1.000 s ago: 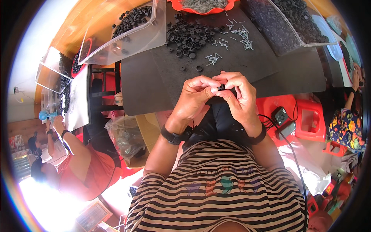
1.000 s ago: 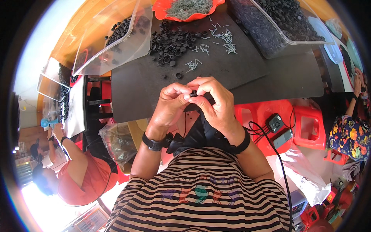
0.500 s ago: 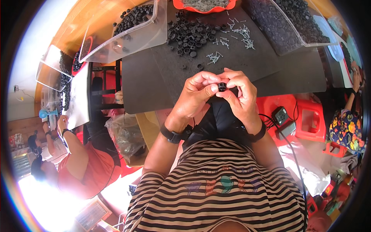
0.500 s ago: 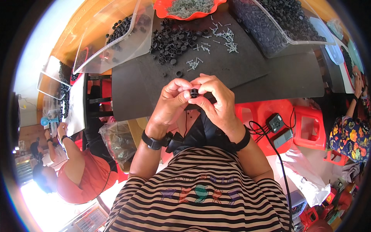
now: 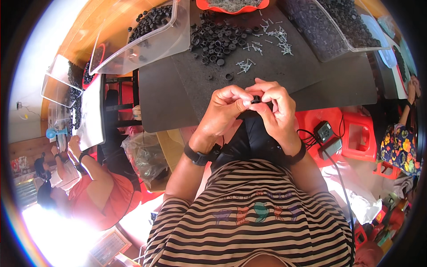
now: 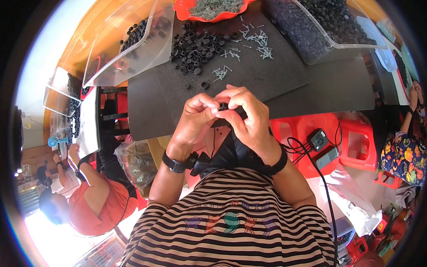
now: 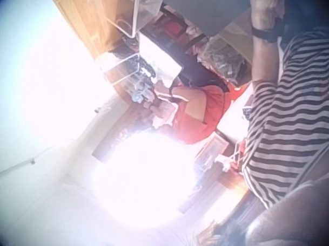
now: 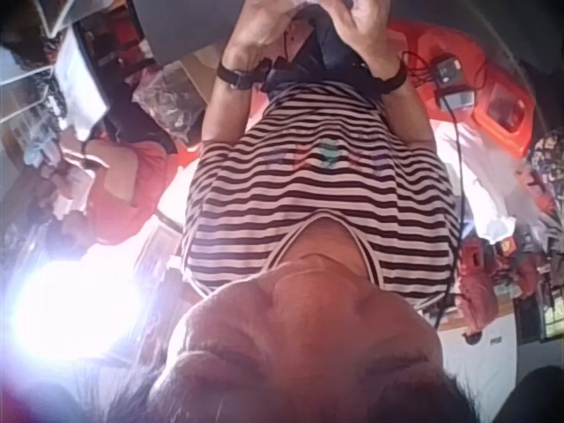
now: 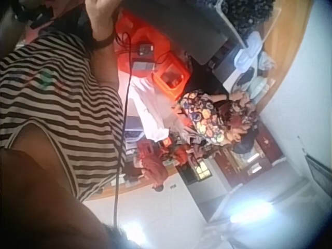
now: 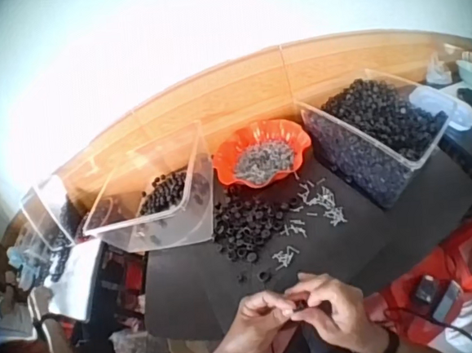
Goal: Assembling small black plastic parts and grommets by hand at a manufacturing workstation.
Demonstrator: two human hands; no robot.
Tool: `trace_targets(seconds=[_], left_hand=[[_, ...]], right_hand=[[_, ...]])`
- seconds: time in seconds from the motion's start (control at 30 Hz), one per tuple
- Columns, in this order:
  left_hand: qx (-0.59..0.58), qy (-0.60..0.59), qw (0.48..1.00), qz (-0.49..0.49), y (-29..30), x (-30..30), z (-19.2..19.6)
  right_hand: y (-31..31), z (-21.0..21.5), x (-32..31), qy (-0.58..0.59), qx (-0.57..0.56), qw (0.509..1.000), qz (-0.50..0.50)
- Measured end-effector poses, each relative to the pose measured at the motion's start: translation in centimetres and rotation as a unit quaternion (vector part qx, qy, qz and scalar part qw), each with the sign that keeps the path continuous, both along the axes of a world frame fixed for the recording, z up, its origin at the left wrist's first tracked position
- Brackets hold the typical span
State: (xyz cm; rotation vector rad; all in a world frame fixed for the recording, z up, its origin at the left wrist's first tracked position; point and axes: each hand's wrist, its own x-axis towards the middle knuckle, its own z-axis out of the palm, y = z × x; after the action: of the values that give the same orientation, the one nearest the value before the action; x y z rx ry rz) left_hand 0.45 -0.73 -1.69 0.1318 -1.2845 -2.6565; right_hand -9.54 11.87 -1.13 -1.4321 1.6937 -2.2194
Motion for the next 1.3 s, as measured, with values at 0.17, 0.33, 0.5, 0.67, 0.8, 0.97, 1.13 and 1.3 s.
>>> trace_targets(seconds=[0.17,0.33,0.5,0.67,0.8,0.97,1.13,1.3], left_hand=[[0.027,0.019,0.999,0.008,0.1,0.0,0.0],[0.032,0.015,0.999,0.018,0.5,0.0,0.7],[0.008,0.001,1.000,0.025,0.8,-0.2,1.0],[0.057,0.000,0.998,0.005,1.0,-0.1,1.5],[0.044,-0.033,0.998,0.020,1.4,-0.2,1.6],[0.057,-0.040,0.997,0.030,1.9,-0.2,1.7],[0.052,-0.039,0.997,0.031,2.0,-0.1,1.6],[0.056,-0.022,0.998,0.018,1.9,0.0,1.5]], right_hand=[[0.0,-0.1,-0.4,0.063,0.027,0.997,-0.025],[0.3,0.0,-0.3,0.024,0.029,0.999,-0.003],[0.7,-0.2,-0.4,-0.003,0.020,1.000,0.020],[1.0,0.2,-0.1,-0.075,0.018,0.997,0.025],[1.0,0.9,0.2,0.009,0.026,0.997,-0.075],[1.8,1.9,0.9,0.088,0.072,0.983,-0.146],[1.8,2.0,1.0,0.133,0.045,0.976,-0.164],[2.0,2.1,1.1,0.178,0.044,0.968,-0.173]])
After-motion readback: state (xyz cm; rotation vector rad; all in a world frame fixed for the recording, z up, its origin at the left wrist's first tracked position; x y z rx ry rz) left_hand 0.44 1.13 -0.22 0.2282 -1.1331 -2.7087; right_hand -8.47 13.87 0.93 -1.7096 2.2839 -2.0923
